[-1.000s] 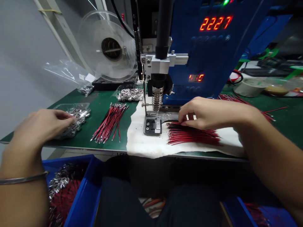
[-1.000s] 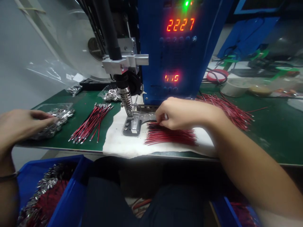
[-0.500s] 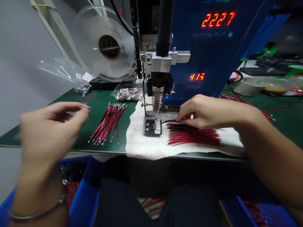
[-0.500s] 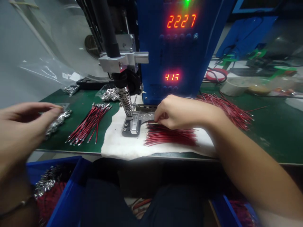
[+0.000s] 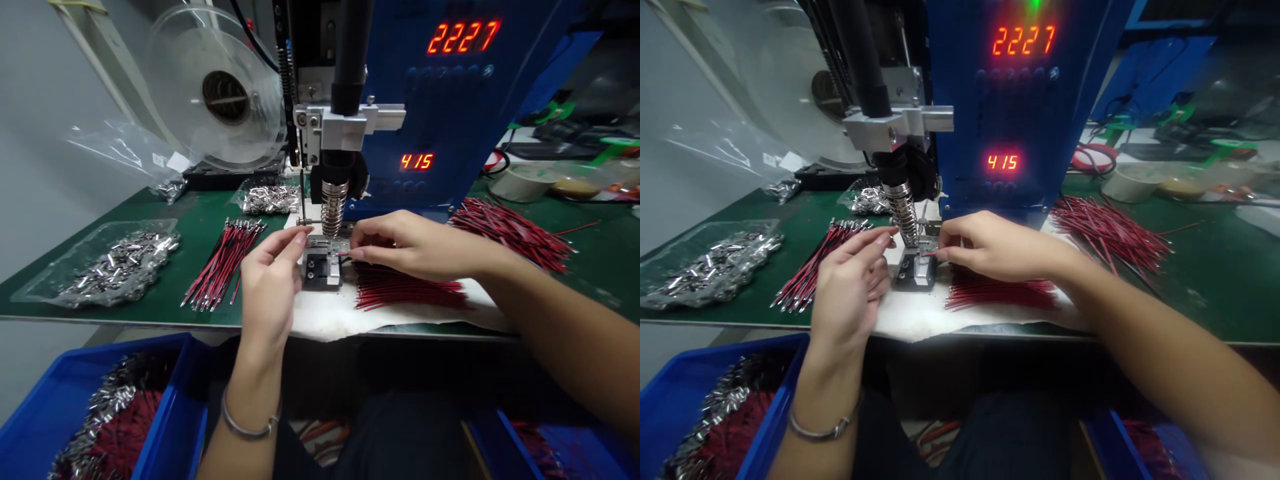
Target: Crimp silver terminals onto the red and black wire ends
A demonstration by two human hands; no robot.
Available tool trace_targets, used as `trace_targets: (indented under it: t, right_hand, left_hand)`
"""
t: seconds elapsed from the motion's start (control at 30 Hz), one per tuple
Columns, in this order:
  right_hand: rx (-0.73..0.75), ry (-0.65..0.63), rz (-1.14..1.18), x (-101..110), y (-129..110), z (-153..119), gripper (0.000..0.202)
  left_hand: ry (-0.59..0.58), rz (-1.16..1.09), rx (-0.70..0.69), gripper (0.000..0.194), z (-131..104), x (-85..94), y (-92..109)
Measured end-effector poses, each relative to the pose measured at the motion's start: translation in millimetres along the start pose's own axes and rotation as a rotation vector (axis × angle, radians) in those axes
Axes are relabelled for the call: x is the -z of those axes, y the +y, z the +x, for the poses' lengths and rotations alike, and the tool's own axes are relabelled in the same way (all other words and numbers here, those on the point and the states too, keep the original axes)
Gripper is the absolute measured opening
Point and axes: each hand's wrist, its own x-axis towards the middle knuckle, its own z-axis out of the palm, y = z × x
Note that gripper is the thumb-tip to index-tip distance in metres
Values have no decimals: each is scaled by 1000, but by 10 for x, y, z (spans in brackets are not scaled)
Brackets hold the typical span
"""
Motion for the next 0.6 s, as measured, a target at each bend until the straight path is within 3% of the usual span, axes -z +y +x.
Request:
trace_targets:
  t: [0.2, 0.6]
  right_hand:
    - [34, 129, 32, -95, 14, 31, 22]
    - [149, 274, -46, -145, 21, 38, 14]
  left_hand:
    - [-53, 198, -64, 18, -35, 44, -99]
    - [-80, 204, -93, 18, -56, 74, -131]
